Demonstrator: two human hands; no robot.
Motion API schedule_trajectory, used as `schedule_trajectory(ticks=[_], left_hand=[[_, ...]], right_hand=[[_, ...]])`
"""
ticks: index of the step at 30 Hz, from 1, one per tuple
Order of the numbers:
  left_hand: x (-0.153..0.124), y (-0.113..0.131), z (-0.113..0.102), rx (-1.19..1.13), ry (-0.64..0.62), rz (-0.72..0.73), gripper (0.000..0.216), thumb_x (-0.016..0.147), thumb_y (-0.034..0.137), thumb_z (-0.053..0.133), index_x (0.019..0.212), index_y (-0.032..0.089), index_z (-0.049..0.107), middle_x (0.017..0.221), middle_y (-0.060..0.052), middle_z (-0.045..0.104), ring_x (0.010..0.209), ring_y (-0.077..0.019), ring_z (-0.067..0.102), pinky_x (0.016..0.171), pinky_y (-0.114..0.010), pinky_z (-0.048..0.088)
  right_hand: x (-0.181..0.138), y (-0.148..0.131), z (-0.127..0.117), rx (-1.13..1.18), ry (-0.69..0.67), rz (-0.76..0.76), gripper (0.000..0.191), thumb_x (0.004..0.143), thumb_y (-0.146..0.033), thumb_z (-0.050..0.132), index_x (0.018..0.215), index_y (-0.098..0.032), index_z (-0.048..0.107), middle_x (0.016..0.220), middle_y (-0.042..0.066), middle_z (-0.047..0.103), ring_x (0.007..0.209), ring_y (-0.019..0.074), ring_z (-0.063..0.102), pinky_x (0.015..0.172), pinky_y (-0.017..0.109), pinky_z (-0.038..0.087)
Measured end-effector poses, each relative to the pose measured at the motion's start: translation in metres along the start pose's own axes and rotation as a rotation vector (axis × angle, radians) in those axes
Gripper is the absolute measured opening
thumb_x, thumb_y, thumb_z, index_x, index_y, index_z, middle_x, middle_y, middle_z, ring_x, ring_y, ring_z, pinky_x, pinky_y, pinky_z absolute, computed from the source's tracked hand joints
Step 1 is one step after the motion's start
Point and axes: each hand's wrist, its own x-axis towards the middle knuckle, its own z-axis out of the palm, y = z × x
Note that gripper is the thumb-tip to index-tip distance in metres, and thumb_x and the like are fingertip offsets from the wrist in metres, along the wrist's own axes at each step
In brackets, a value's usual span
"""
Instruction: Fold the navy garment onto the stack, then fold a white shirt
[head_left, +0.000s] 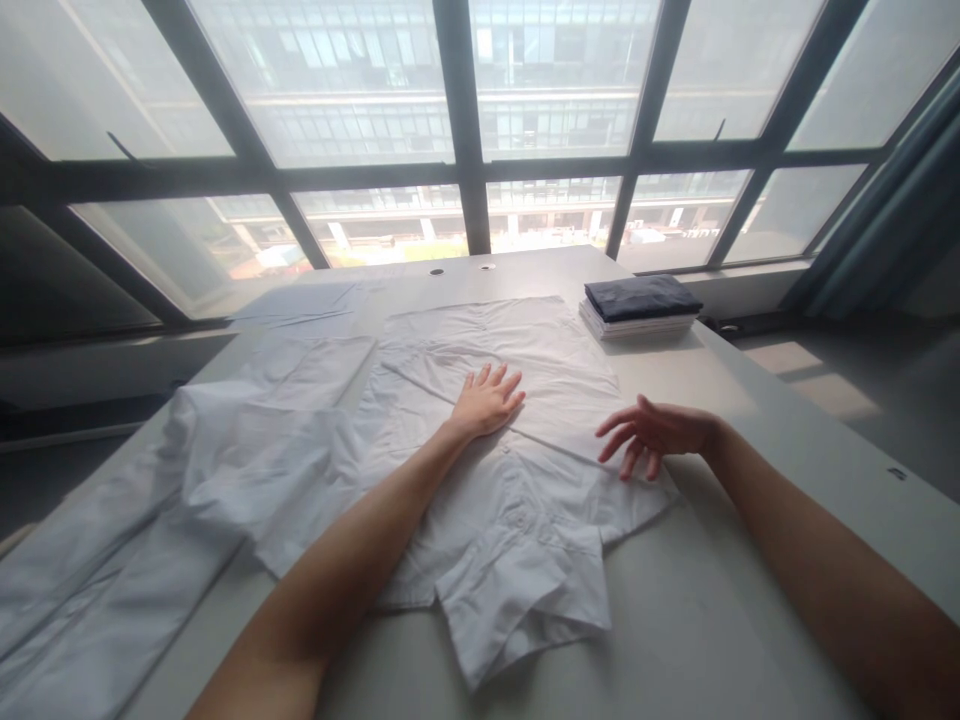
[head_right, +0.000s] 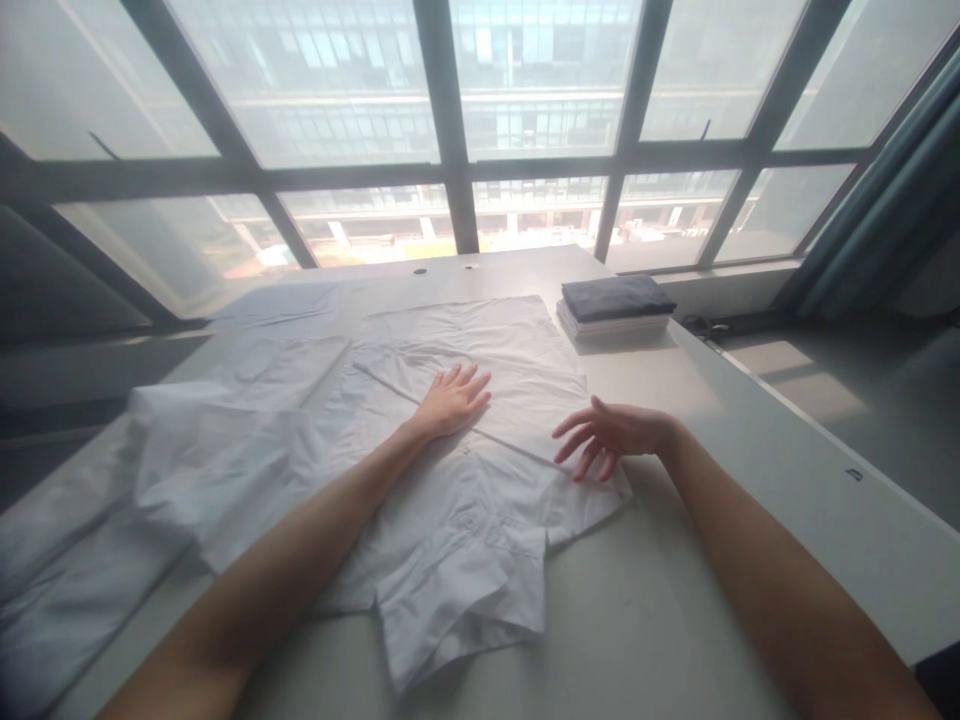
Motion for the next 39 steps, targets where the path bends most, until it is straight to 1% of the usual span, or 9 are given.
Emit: schedule_trajectory(ticks=[2, 4, 7, 9, 15, 20, 27, 33, 39], left_hand=[[0.000, 0.000, 0.000, 0.007, -0.002, 0.004, 0.060, 0.106, 0.055, 0.036, 0.160, 0.029, 0.040, 0.171, -0.010, 0.030, 0.157, -0.0393, 0.021, 0.123, -0.063, 0.020], [0.000, 0.000, 0.001, 0.006, -0.004, 0.005, 0.061, 0.106, 0.055, 0.036, 0.160, 0.029, 0.039, 0.171, -0.010, 0.030, 0.157, -0.0391, 0.021, 0.124, -0.063, 0.020], [0.001, -0.001, 0.001, -0.005, -0.008, -0.002, 0.061, 0.106, 0.055, 0.037, 0.160, 0.029, 0.040, 0.171, -0.010, 0.030, 0.158, -0.0389, 0.021, 0.124, -0.062, 0.019], [0.001, 0.000, 0.001, -0.011, -0.010, -0.007, 0.061, 0.106, 0.055, 0.037, 0.160, 0.028, 0.040, 0.171, -0.010, 0.030, 0.158, -0.0390, 0.020, 0.124, -0.062, 0.018], [0.002, 0.000, 0.000, -0.017, -0.016, -0.018, 0.061, 0.106, 0.056, 0.036, 0.160, 0.030, 0.040, 0.171, -0.008, 0.029, 0.158, -0.0371, 0.019, 0.125, -0.061, 0.017], [0.002, 0.000, 0.000, -0.018, -0.014, -0.017, 0.061, 0.106, 0.056, 0.035, 0.160, 0.029, 0.040, 0.171, -0.008, 0.029, 0.158, -0.0369, 0.019, 0.125, -0.061, 0.016], [0.002, 0.000, 0.000, -0.022, -0.022, -0.027, 0.061, 0.105, 0.057, 0.035, 0.160, 0.032, 0.040, 0.171, -0.007, 0.029, 0.159, -0.0354, 0.018, 0.126, -0.059, 0.015], [0.001, 0.000, -0.001, -0.022, -0.021, -0.022, 0.061, 0.105, 0.056, 0.035, 0.160, 0.030, 0.040, 0.171, -0.008, 0.028, 0.159, -0.0351, 0.018, 0.126, -0.059, 0.016], [0.001, 0.000, -0.001, -0.022, -0.020, -0.022, 0.061, 0.105, 0.056, 0.035, 0.161, 0.029, 0.040, 0.171, -0.007, 0.029, 0.159, -0.0359, 0.019, 0.126, -0.059, 0.016]], right_hand=[[0.002, -0.001, -0.002, 0.120, 0.214, -0.225, 0.068, 0.100, -0.072, 0.038, 0.141, -0.021, 0.058, 0.143, 0.017, 0.064, 0.121, 0.0329, 0.069, 0.091, 0.049, 0.061], [0.007, -0.001, -0.008, 0.297, 0.492, -0.489, 0.061, 0.104, -0.065, 0.032, 0.137, -0.023, 0.060, 0.142, 0.013, 0.066, 0.126, 0.0288, 0.066, 0.099, 0.049, 0.058], [0.016, 0.001, -0.022, 0.563, 0.817, -0.727, 0.054, 0.106, -0.057, 0.029, 0.126, -0.021, 0.064, 0.121, 0.014, 0.074, 0.109, 0.0238, 0.072, 0.090, 0.040, 0.063], [0.020, 0.003, -0.030, 0.669, 0.900, -0.756, 0.052, 0.106, -0.055, 0.029, 0.122, -0.020, 0.065, 0.109, 0.014, 0.075, 0.097, 0.0232, 0.073, 0.081, 0.038, 0.065], [0.024, 0.004, -0.031, 0.641, 0.877, -0.706, 0.056, 0.106, -0.057, 0.027, 0.120, -0.019, 0.065, 0.109, 0.016, 0.075, 0.094, 0.0248, 0.072, 0.075, 0.039, 0.065], [0.025, 0.009, -0.036, 0.554, 0.881, -0.676, 0.053, 0.107, -0.054, 0.024, 0.118, -0.025, 0.066, 0.110, 0.013, 0.075, 0.097, 0.0241, 0.072, 0.082, 0.040, 0.065], [0.027, 0.018, -0.049, 0.386, 0.867, -0.664, 0.050, 0.104, -0.059, 0.032, 0.122, -0.027, 0.065, 0.103, 0.011, 0.077, 0.098, 0.0264, 0.072, 0.085, 0.043, 0.064], [0.028, 0.017, -0.045, 0.430, 0.880, -0.679, 0.049, 0.106, -0.056, 0.028, 0.116, -0.027, 0.067, 0.097, 0.009, 0.077, 0.092, 0.0230, 0.072, 0.085, 0.039, 0.062], [0.028, 0.017, -0.038, 0.290, 0.932, -0.725, 0.043, 0.102, -0.062, 0.041, 0.117, -0.031, 0.067, 0.096, 0.005, 0.078, 0.093, 0.0221, 0.072, 0.082, 0.037, 0.061]])
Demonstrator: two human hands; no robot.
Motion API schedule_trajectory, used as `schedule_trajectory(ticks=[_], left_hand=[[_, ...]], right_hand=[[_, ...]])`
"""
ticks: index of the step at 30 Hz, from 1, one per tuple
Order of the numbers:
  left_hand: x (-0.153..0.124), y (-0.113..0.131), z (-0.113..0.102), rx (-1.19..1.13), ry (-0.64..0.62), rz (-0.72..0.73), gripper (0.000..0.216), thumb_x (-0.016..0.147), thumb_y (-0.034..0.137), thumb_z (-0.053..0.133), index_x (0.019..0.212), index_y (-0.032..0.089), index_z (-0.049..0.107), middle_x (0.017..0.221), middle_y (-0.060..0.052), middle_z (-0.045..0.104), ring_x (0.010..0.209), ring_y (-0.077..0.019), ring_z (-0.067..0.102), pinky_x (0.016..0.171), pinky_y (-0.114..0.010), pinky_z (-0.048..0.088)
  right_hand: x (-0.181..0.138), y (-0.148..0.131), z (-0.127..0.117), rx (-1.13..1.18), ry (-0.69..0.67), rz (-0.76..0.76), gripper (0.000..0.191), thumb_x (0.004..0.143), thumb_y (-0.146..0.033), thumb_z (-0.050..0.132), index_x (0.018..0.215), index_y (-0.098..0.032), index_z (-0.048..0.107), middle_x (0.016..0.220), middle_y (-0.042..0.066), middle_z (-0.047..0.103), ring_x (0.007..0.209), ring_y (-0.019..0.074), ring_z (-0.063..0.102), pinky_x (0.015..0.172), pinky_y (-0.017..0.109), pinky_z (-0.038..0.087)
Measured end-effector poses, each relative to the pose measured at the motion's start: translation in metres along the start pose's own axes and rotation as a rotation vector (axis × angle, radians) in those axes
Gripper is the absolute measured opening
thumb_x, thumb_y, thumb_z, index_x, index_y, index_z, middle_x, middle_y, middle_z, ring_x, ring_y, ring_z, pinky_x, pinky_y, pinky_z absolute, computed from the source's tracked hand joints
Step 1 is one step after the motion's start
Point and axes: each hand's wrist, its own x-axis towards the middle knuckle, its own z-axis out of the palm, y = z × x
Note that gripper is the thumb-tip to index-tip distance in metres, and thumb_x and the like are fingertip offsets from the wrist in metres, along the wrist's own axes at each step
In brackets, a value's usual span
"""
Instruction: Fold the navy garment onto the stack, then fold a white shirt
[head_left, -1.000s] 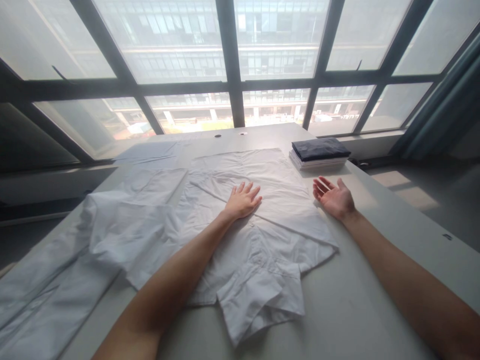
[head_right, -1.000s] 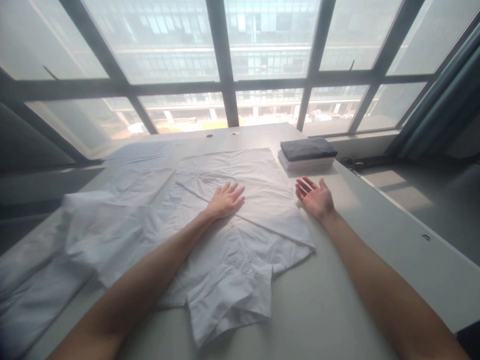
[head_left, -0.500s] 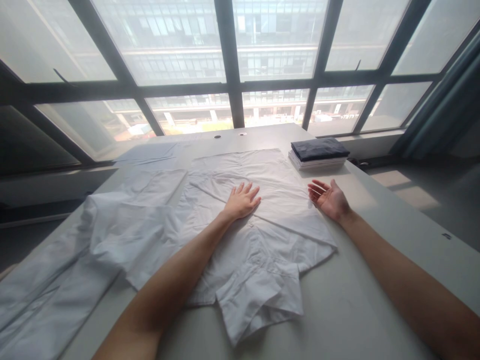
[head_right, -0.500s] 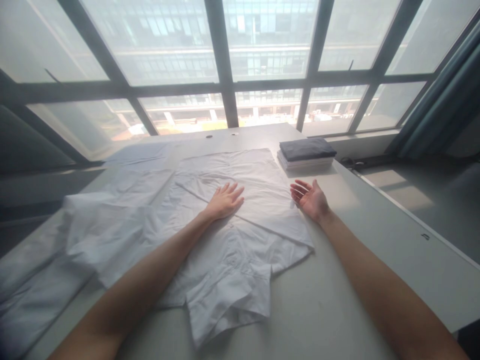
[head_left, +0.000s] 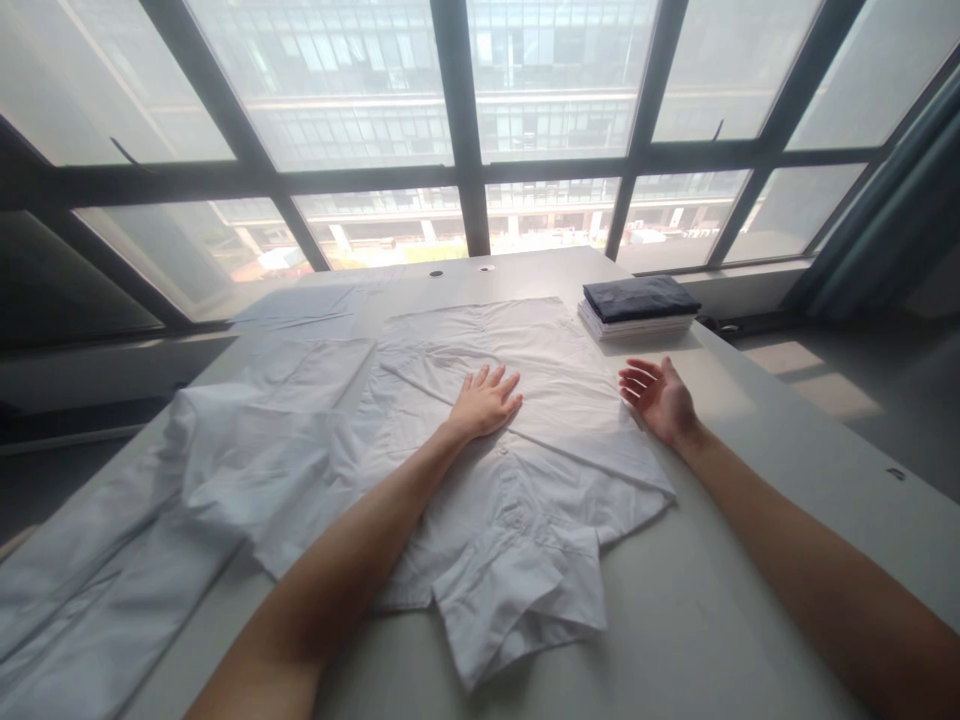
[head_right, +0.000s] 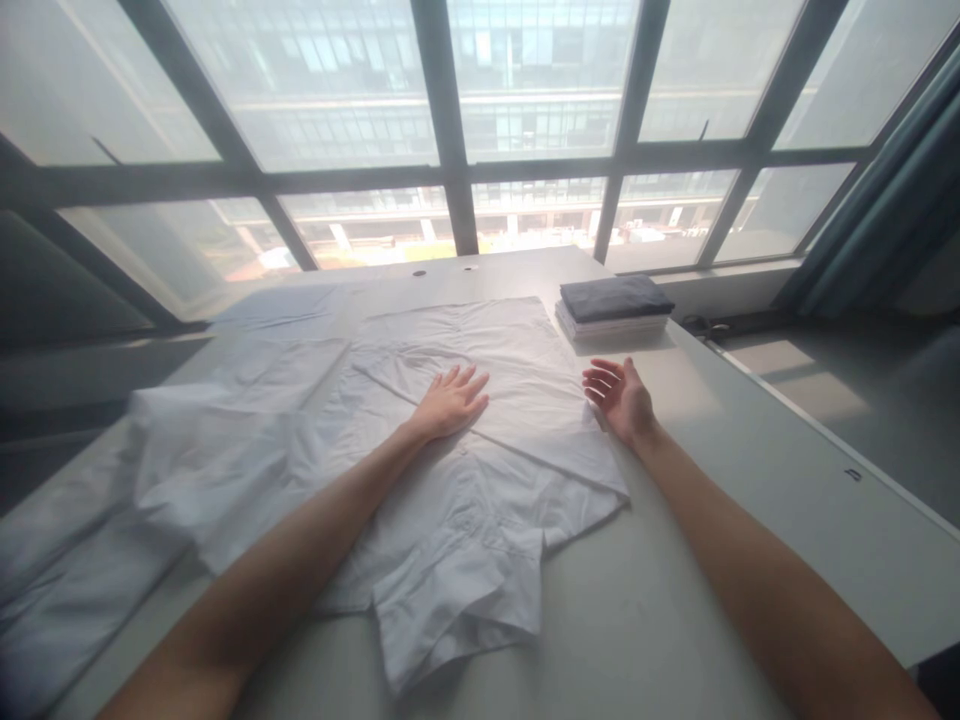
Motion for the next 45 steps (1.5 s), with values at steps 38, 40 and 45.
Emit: schedule_trajectory(ticks=[38, 40, 45], left_hand=[[-0.0014, 0.0004, 0.0010, -0.010, 0.008, 0.005, 0.062, 0.105, 0.056, 0.036, 0.160, 0.028, 0.040, 0.171, -0.008, 0.029, 0.159, -0.0366, 0.019, 0.126, -0.060, 0.016], [-0.0013, 0.0002, 0.0012, -0.008, 0.009, 0.005, 0.062, 0.105, 0.056, 0.036, 0.160, 0.029, 0.040, 0.171, -0.008, 0.029, 0.159, -0.0364, 0.019, 0.126, -0.060, 0.016], [-0.0012, -0.0001, 0.0017, -0.010, 0.008, 0.001, 0.062, 0.105, 0.057, 0.035, 0.160, 0.030, 0.040, 0.171, -0.007, 0.029, 0.159, -0.0360, 0.018, 0.126, -0.060, 0.016]], right_hand=[[-0.0037, -0.0002, 0.0044, -0.039, -0.033, 0.005, 0.048, 0.101, -0.064, 0.041, 0.111, -0.028, 0.070, 0.095, 0.008, 0.077, 0.096, 0.0254, 0.072, 0.080, 0.040, 0.061], [-0.0044, -0.0004, 0.0056, -0.042, -0.033, 0.004, 0.048, 0.102, -0.064, 0.040, 0.109, -0.027, 0.070, 0.094, 0.008, 0.077, 0.095, 0.0253, 0.071, 0.079, 0.039, 0.061], [-0.0060, -0.0010, 0.0077, 0.005, -0.016, 0.015, 0.048, 0.105, -0.059, 0.036, 0.104, -0.027, 0.072, 0.091, 0.007, 0.077, 0.091, 0.0228, 0.071, 0.079, 0.036, 0.061]])
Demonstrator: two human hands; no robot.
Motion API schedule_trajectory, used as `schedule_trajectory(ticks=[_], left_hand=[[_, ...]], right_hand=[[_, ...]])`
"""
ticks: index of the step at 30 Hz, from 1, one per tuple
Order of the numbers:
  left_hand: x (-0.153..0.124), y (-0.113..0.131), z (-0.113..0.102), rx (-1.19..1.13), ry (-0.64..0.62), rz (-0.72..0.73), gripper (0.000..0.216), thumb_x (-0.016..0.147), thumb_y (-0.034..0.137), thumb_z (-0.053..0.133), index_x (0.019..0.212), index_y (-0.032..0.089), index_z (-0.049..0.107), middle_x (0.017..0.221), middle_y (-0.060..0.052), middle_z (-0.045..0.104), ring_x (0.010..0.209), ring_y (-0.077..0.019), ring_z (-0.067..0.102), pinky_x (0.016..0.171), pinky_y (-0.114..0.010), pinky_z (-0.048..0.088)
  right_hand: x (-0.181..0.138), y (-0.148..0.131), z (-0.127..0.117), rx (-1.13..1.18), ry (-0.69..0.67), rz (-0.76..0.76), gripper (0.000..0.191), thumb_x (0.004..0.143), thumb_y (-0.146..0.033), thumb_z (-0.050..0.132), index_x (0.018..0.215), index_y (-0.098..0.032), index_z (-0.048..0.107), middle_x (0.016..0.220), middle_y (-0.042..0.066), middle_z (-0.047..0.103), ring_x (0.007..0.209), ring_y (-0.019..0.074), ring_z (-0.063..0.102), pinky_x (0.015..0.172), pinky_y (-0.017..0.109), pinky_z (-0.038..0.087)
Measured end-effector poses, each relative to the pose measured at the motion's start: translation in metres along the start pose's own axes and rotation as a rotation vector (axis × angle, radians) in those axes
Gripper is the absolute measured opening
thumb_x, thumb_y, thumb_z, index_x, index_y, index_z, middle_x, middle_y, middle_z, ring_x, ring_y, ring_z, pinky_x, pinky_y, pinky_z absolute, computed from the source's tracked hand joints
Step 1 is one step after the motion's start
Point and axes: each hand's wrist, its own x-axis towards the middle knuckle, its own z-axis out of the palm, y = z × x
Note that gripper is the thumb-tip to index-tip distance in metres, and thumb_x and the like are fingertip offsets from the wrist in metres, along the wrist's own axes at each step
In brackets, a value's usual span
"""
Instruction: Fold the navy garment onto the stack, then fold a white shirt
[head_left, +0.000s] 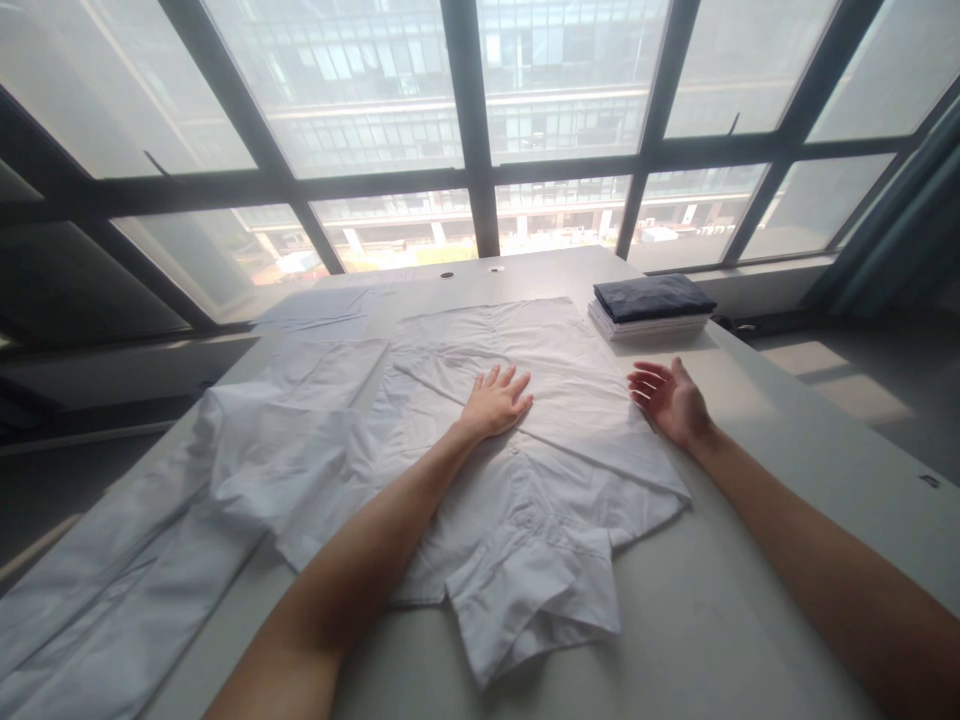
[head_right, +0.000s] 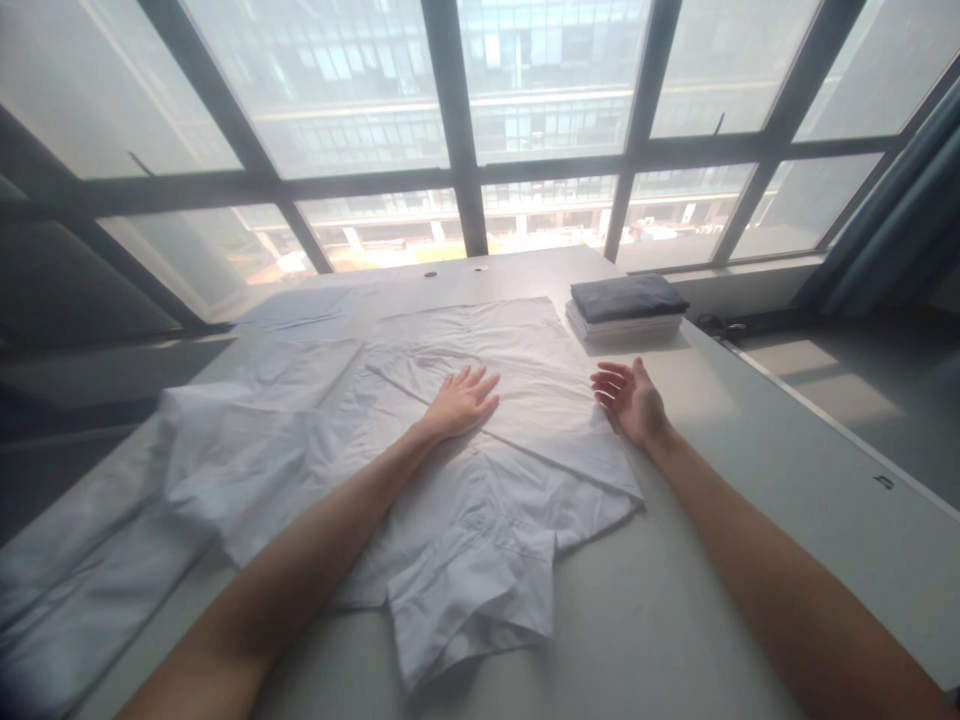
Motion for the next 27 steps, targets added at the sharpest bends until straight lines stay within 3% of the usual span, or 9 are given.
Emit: schedule_trajectory(ticks=[14, 21, 27], left_hand=[[0.001, 0.001, -0.001, 0.010, -0.005, -0.001, 0.062, 0.105, 0.056, 0.035, 0.161, 0.029, 0.040, 0.171, -0.009, 0.028, 0.158, -0.0374, 0.019, 0.126, -0.061, 0.017], [0.000, 0.001, 0.000, 0.013, 0.000, -0.003, 0.061, 0.106, 0.056, 0.035, 0.161, 0.030, 0.040, 0.171, -0.007, 0.029, 0.158, -0.0369, 0.019, 0.126, -0.060, 0.016], [0.000, 0.001, 0.000, 0.002, 0.003, 0.002, 0.061, 0.106, 0.055, 0.036, 0.160, 0.028, 0.041, 0.171, -0.009, 0.029, 0.158, -0.0381, 0.020, 0.126, -0.061, 0.017]], right_hand=[[-0.002, -0.002, 0.010, 0.109, 0.078, 0.010, 0.052, 0.108, -0.053, 0.031, 0.098, -0.023, 0.073, 0.084, 0.008, 0.076, 0.076, 0.0197, 0.071, 0.065, 0.031, 0.060], [0.002, -0.011, 0.003, 0.371, 0.226, 0.094, 0.052, 0.108, -0.048, 0.025, 0.105, -0.020, 0.068, 0.082, 0.009, 0.073, 0.069, 0.0194, 0.069, 0.063, 0.033, 0.063], [0.002, -0.011, 0.005, 0.373, 0.200, 0.114, 0.049, 0.108, -0.048, 0.027, 0.109, -0.020, 0.067, 0.084, 0.010, 0.071, 0.068, 0.0199, 0.069, 0.062, 0.033, 0.064]])
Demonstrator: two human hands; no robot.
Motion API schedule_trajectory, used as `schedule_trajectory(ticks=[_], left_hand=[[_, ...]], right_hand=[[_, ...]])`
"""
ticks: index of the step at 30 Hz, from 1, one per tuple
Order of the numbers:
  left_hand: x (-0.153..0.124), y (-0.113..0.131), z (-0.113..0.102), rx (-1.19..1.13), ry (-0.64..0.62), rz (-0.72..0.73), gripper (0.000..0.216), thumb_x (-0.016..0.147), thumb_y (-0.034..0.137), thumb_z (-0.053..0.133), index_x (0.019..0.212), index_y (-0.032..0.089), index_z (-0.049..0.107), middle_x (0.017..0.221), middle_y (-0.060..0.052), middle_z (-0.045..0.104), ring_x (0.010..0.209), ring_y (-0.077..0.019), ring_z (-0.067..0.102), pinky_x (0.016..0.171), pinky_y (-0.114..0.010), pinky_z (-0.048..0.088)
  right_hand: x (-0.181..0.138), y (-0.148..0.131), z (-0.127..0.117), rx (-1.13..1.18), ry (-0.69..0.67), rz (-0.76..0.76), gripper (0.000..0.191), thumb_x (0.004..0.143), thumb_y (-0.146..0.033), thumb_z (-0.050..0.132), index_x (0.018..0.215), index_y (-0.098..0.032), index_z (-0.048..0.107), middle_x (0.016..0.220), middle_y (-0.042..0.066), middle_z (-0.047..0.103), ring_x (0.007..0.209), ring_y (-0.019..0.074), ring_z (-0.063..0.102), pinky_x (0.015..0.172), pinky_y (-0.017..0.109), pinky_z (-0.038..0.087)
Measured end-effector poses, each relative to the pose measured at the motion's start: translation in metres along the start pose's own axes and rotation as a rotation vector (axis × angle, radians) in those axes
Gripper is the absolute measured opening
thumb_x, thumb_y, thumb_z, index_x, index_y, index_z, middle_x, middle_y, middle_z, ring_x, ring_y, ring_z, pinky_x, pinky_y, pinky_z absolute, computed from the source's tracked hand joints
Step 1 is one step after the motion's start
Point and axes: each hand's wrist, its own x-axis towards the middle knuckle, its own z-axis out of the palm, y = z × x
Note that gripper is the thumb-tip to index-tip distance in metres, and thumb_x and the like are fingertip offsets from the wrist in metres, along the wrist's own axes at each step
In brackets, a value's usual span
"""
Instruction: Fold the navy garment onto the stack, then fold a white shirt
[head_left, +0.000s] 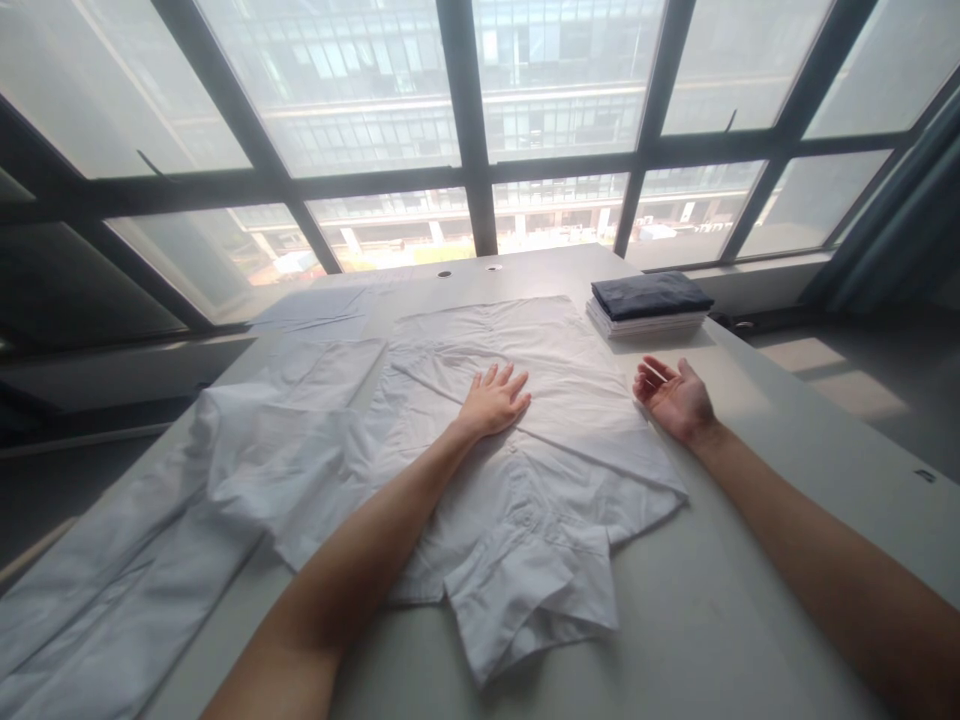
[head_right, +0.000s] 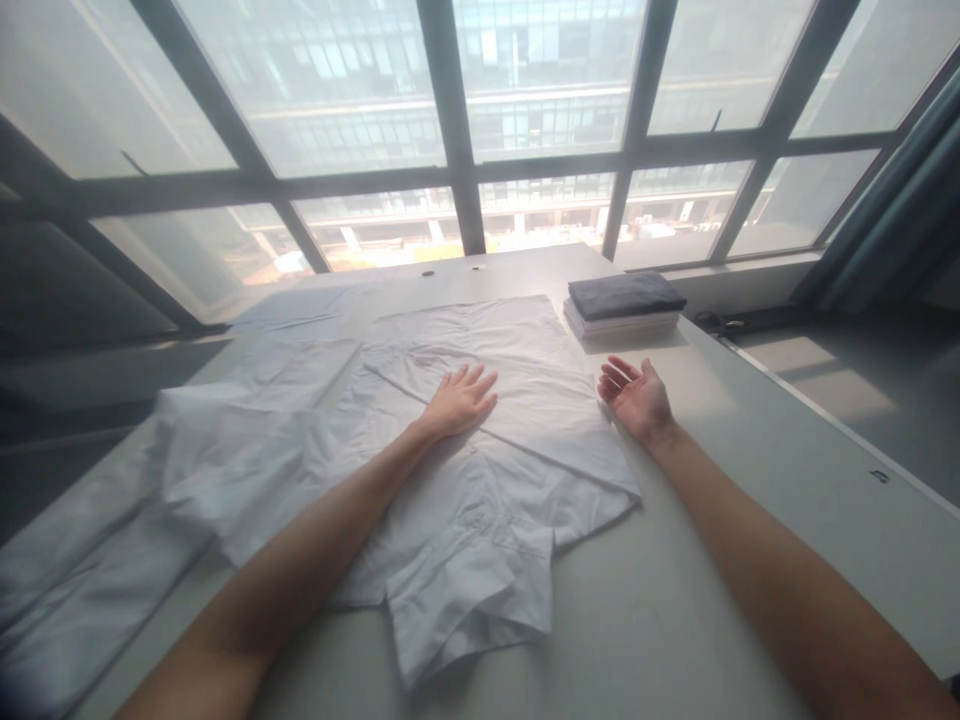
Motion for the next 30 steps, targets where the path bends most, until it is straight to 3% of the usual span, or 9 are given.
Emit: schedule_trajectory(ticks=[8, 12, 15, 18, 24, 30], left_hand=[[0.001, -0.001, 0.000, 0.007, -0.009, -0.004, 0.061, 0.106, 0.055, 0.035, 0.160, 0.029, 0.040, 0.171, -0.007, 0.029, 0.158, -0.0369, 0.019, 0.126, -0.060, 0.017], [0.001, -0.002, 0.001, 0.013, -0.003, 0.002, 0.061, 0.106, 0.055, 0.035, 0.160, 0.029, 0.040, 0.171, -0.008, 0.029, 0.158, -0.0378, 0.020, 0.126, -0.060, 0.017], [0.001, -0.002, 0.001, 0.014, 0.000, 0.011, 0.061, 0.106, 0.055, 0.035, 0.160, 0.028, 0.040, 0.171, -0.009, 0.029, 0.158, -0.0378, 0.020, 0.126, -0.060, 0.017], [0.001, -0.001, 0.001, 0.016, 0.000, 0.008, 0.061, 0.105, 0.055, 0.035, 0.160, 0.028, 0.040, 0.171, -0.009, 0.029, 0.158, -0.0378, 0.020, 0.126, -0.060, 0.017], [0.001, 0.000, 0.000, 0.018, -0.006, -0.004, 0.061, 0.105, 0.055, 0.036, 0.161, 0.030, 0.040, 0.171, -0.009, 0.029, 0.158, -0.0373, 0.020, 0.125, -0.060, 0.017], [0.001, 0.000, 0.000, 0.006, -0.008, -0.003, 0.062, 0.105, 0.055, 0.034, 0.161, 0.029, 0.039, 0.171, -0.009, 0.028, 0.158, -0.0372, 0.019, 0.126, -0.060, 0.017]], right_hand=[[0.000, -0.003, 0.001, 0.071, 0.015, 0.015, 0.047, 0.109, -0.045, 0.028, 0.120, -0.017, 0.064, 0.087, 0.012, 0.072, 0.074, 0.0197, 0.071, 0.068, 0.033, 0.066], [-0.014, -0.007, 0.011, 0.072, -0.208, 0.106, 0.058, 0.108, -0.055, 0.025, 0.135, -0.017, 0.059, 0.117, 0.016, 0.074, 0.110, 0.0243, 0.072, 0.094, 0.043, 0.063], [-0.029, 0.000, 0.023, -0.076, -0.400, 0.221, 0.066, 0.106, -0.063, 0.026, 0.141, -0.017, 0.057, 0.138, 0.017, 0.067, 0.132, 0.0282, 0.062, 0.114, 0.051, 0.049], [-0.035, 0.014, 0.030, -0.226, -0.537, 0.340, 0.067, 0.104, -0.065, 0.031, 0.143, -0.017, 0.056, 0.146, 0.016, 0.062, 0.140, 0.0308, 0.055, 0.124, 0.056, 0.033], [-0.035, 0.022, 0.028, -0.424, -0.570, 0.456, 0.054, 0.106, -0.053, 0.040, 0.143, -0.018, 0.055, 0.146, 0.016, 0.062, 0.137, 0.0268, 0.058, 0.124, 0.052, 0.031], [-0.053, 0.008, 0.029, -0.534, -0.872, 0.627, 0.061, 0.093, -0.058, 0.062, 0.142, -0.022, 0.056, 0.155, 0.017, 0.053, 0.137, 0.0386, 0.057, 0.115, 0.060, 0.039]])
